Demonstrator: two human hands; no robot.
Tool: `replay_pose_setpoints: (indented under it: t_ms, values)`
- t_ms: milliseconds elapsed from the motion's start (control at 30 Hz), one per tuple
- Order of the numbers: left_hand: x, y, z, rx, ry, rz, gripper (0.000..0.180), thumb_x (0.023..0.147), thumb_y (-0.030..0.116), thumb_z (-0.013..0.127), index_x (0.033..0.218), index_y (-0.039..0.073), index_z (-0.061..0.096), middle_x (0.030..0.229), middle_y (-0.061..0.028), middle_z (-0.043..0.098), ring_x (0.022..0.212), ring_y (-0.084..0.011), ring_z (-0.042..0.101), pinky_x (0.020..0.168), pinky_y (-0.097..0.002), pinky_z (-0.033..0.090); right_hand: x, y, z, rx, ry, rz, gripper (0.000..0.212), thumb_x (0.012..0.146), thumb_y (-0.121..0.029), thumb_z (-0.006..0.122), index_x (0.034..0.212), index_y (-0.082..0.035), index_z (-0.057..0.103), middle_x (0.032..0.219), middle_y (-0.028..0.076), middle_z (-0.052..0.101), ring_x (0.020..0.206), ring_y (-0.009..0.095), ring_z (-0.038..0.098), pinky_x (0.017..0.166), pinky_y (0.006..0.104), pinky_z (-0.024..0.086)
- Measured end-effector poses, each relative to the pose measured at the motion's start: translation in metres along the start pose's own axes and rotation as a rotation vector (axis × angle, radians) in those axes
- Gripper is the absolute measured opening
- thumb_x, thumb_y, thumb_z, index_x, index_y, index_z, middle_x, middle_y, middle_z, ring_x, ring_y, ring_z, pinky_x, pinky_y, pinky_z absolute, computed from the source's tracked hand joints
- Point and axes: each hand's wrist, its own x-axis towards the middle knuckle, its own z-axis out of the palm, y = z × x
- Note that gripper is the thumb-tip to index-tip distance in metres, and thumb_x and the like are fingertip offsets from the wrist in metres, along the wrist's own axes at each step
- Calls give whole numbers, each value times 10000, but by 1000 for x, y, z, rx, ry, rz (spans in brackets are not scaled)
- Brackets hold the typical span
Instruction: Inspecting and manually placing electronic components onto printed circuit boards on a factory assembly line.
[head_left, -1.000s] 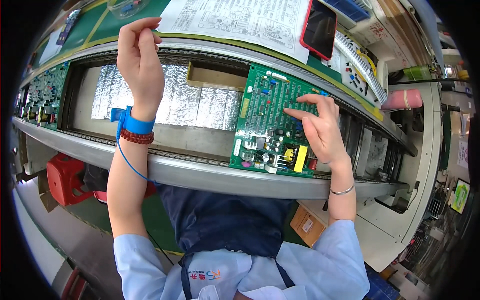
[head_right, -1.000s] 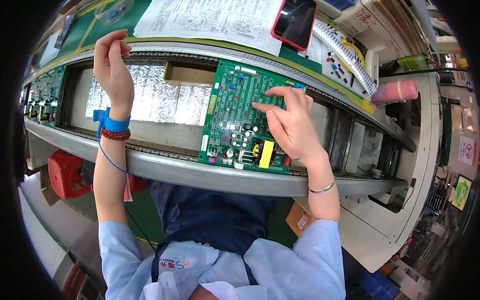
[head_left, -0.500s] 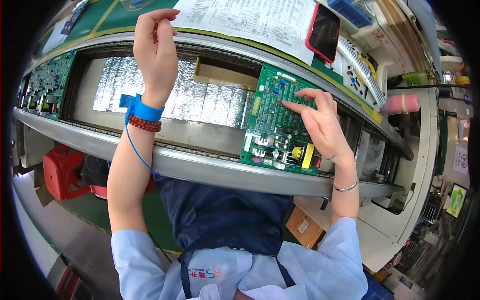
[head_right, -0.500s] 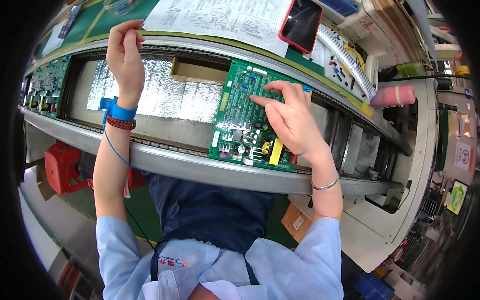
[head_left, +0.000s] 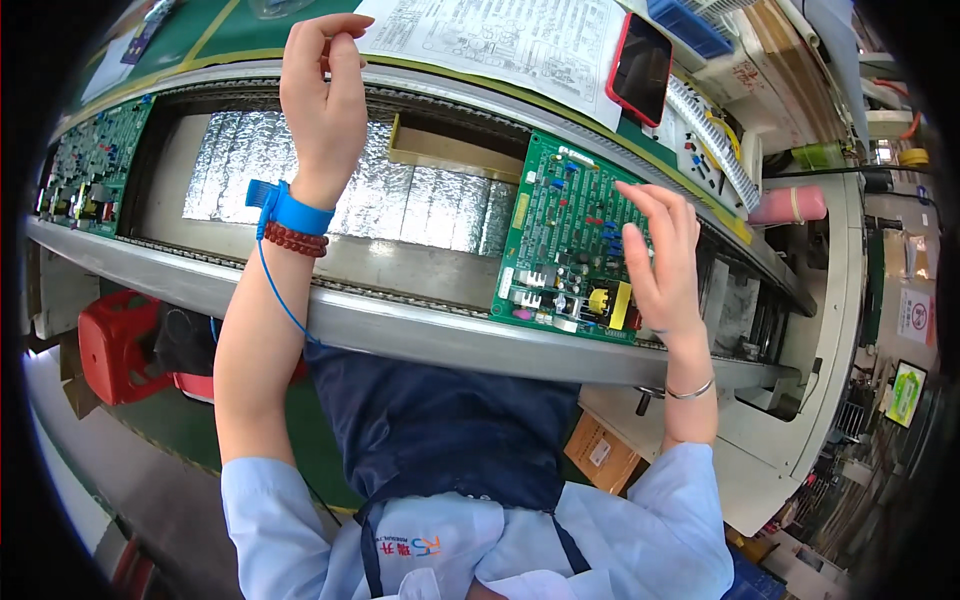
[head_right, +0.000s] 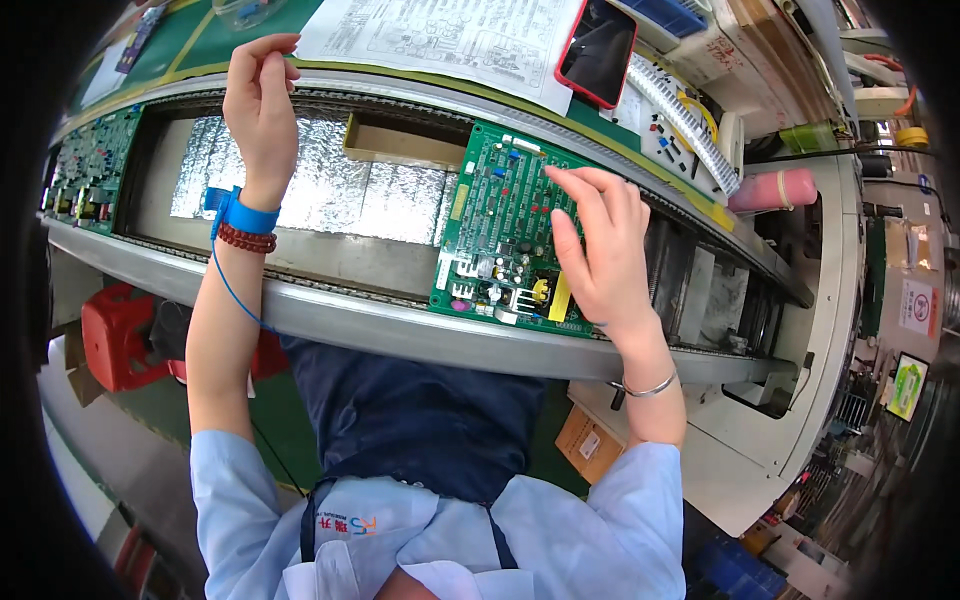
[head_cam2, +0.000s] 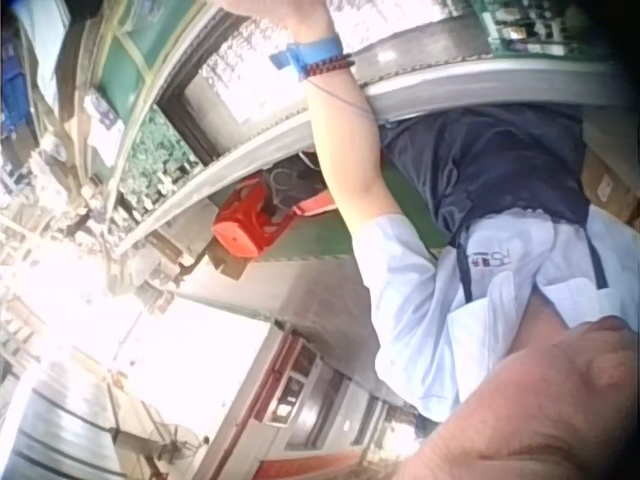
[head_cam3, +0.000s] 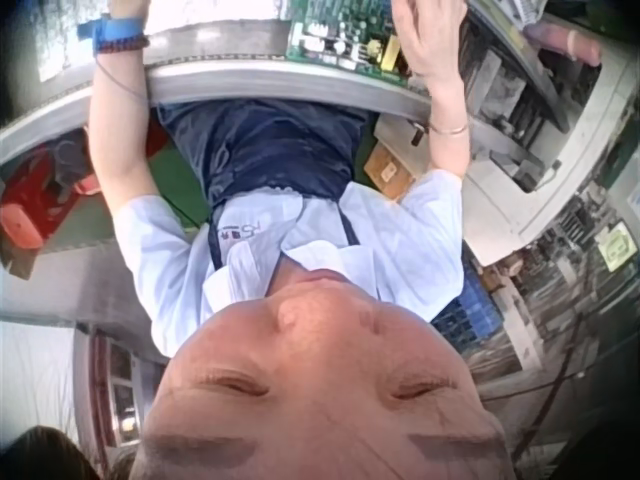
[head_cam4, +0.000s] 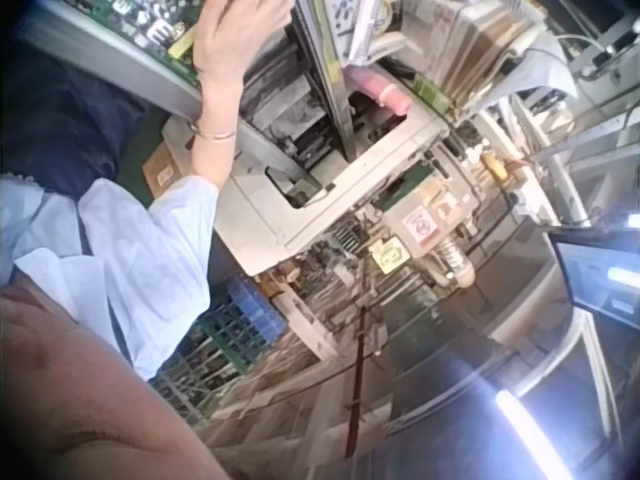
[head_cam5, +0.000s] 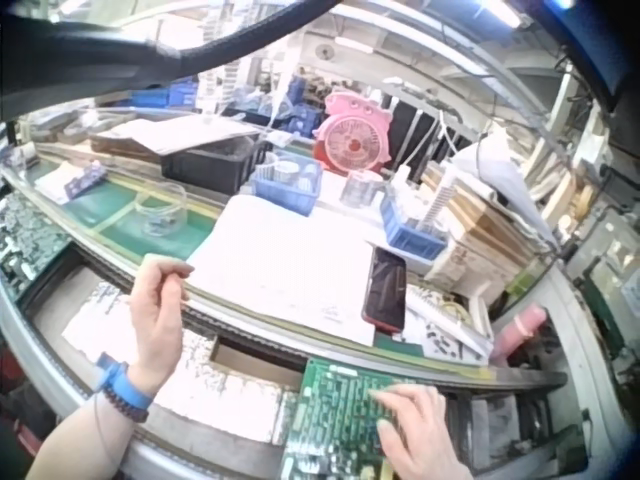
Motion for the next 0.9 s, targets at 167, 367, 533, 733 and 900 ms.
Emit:
replay_pose_setpoints:
  t_ms: [167,367,533,733,900]
  values:
    - [0,5,0,-24,12,-44,175,911,66,436,961,25,599,908,-47,571,681,-94,522,635,-225,424,-18,-4,1,-229,51,-32,460,799,-111,606,1244,-96,488,1177,81,476,1067,263,437,909,381,301]
    - [0,8,1,-31,1,-65,174,912,67,437,961,20,597,911,-46,572,681,-93,517,634,-225,424,-33,-4,8,-364,86,-23,473,777,-65,589,1235,-125,488,1196,66,471,1093,271,427,928,404,297]
    - [0,11,-1,-37,2,-68,185,931,73,423,997,17,587,895,-26,584,717,-54,477,641,-191,395,-37,-6,11,-393,109,24,474,775,-46,572,1235,-129,489,1189,60,475,1091,266,430,931,403,293]
    - [-1,12,-2,-48,10,-113,177,915,58,423,958,13,589,891,-48,562,690,-88,498,633,-220,407,-26,-22,-2,-382,86,9,429,796,-83,579,1215,-122,500,1173,54,489,1093,249,436,928,397,290]
    - [2,17,-2,-37,15,-117,171,914,48,421,947,1,582,880,-48,551,682,-90,487,627,-220,400,-3,-61,16,-115,-105,-204,363,823,-238,599,1146,-91,527,1052,57,570,1006,194,528,912,385,314]
